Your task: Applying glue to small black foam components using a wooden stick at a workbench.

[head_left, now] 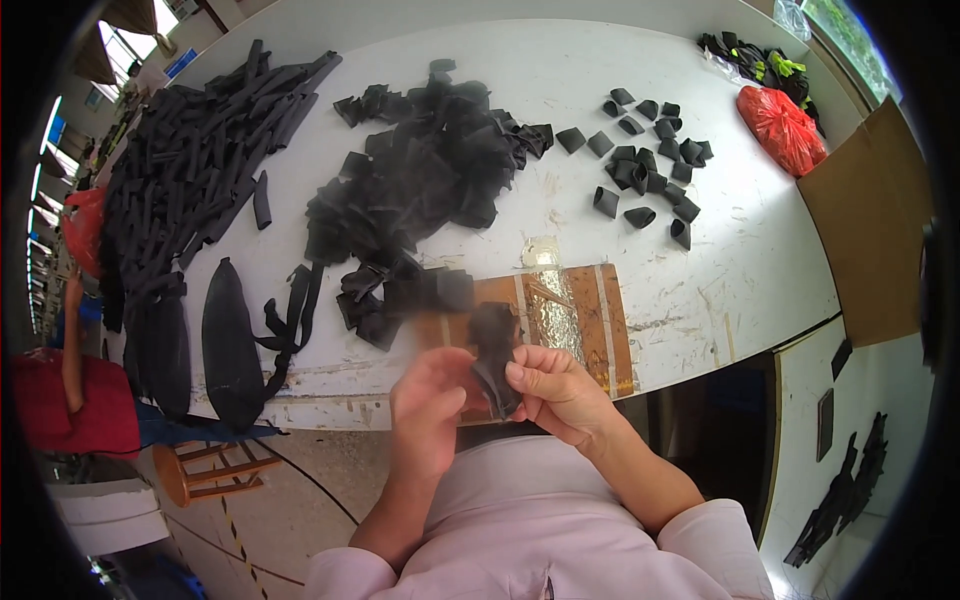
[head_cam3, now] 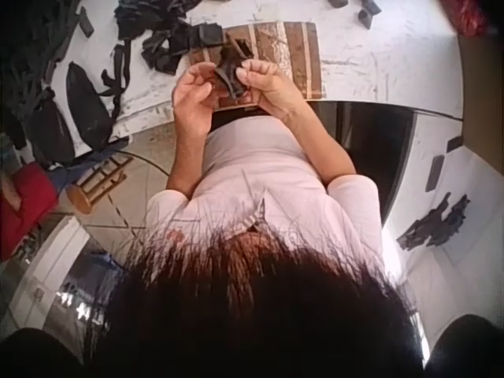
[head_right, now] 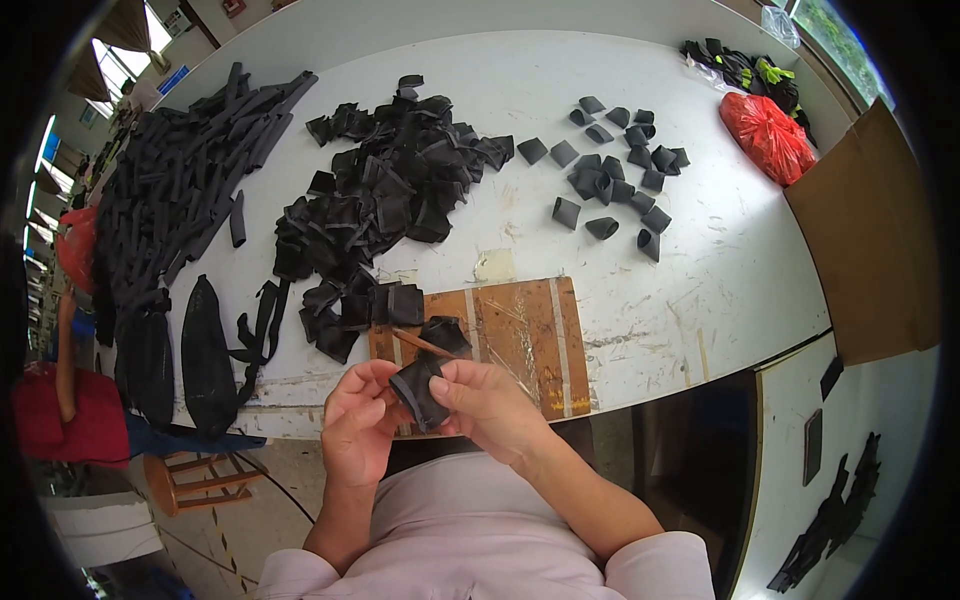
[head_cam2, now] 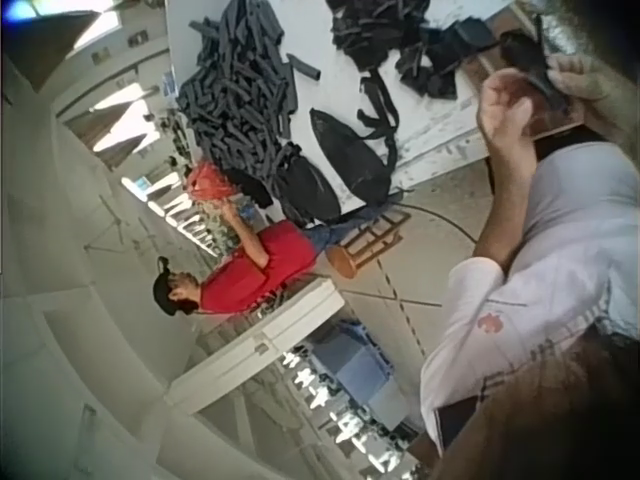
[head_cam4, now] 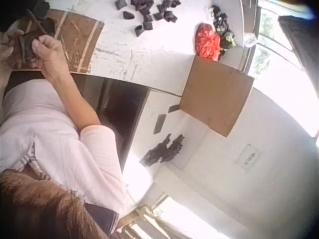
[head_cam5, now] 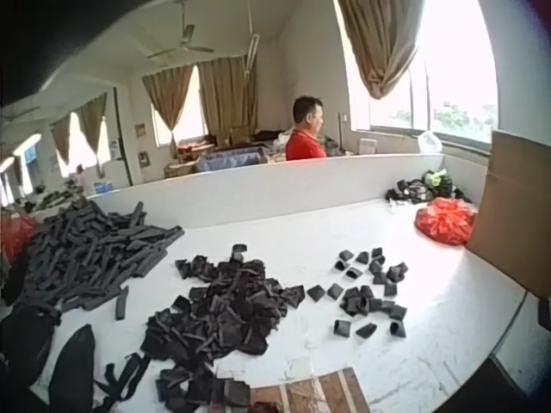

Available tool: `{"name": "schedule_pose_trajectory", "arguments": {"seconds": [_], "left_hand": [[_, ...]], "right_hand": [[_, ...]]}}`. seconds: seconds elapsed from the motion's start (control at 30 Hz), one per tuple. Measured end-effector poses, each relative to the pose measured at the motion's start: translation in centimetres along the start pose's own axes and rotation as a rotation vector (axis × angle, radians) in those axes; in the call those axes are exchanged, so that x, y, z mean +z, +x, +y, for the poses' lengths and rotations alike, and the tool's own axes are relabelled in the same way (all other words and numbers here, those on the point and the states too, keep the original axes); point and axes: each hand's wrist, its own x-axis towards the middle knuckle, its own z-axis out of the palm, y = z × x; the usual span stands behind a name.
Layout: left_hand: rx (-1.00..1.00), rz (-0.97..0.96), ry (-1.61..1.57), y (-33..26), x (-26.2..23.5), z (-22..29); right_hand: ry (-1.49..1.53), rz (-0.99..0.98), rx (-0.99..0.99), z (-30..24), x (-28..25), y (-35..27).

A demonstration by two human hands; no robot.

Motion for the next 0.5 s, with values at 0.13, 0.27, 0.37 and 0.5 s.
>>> {"name": "schedule_pose_trajectory", "arguments": {"seconds": [0.13, 0.27, 0.37, 0.5], "left_hand": [[-0.139, 0.054, 0.019, 0.1, 0.2, 0.0], [-0.105, 0.073, 0.207, -0.1, 0.3, 0.0], [-0.090, 0.201, 0.360, -0.1, 0.7, -0.3], [0.069, 0.165, 0.627, -0.4, 1.2, -0.9]], "right_hand": [[0.038, 0.005, 0.012, -0.3, -0.1, -0.1], [-0.006, 0.052, 0.009, 0.0, -0.1, -0.2], [-1.078, 0.242, -0.324, 0.7, -0.6, -0.1], [-1.393, 0.275, -0.933, 0.4, 1.3, -1.1]]}}
